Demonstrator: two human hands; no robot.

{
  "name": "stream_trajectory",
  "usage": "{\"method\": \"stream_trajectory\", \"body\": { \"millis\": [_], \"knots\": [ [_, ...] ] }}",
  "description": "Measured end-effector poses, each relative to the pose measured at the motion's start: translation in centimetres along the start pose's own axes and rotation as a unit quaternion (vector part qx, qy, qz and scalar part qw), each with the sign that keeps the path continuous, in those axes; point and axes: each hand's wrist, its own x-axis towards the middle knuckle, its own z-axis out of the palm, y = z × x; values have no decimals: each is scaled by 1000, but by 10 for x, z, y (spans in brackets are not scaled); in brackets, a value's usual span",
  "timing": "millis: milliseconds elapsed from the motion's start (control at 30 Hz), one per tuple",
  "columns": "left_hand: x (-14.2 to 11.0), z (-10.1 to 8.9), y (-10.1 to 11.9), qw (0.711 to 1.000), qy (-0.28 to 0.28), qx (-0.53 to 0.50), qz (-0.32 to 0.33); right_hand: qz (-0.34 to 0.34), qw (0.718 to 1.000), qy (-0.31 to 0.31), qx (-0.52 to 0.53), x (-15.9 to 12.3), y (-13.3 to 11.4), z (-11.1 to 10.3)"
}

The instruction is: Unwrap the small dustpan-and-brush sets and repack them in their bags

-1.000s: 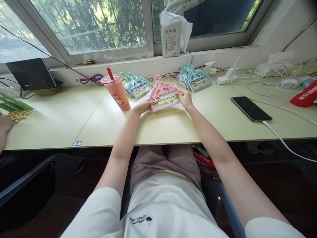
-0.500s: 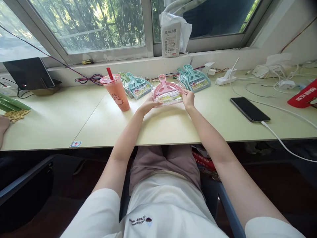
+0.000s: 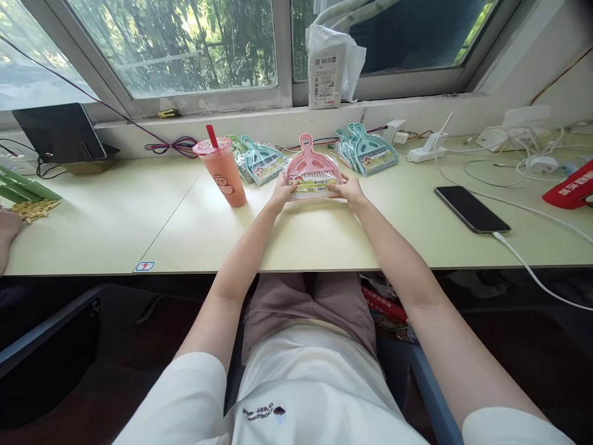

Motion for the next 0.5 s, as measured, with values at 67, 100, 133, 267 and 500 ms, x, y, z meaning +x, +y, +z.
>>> {"method": "stream_trajectory", "body": {
  "millis": [67, 100, 133, 267, 500],
  "knots": [
    [0, 5, 3, 1000, -3, -4, -11, 15, 1000, 26, 8, 2, 1, 2],
    [0, 6, 3, 1000, 3, -5, -17, 21, 999, 31, 7, 2, 0, 4],
    [1, 8, 4, 1000, 13, -4, -24, 27, 999, 32, 6, 2, 0, 5],
    [1, 7, 6, 996, 66, 16, -51, 47, 998, 17, 23, 1, -2, 11],
    [7, 5, 4, 994, 72, 59, -53, 25, 998, 35, -42, 6, 2, 14]
  ]
}}
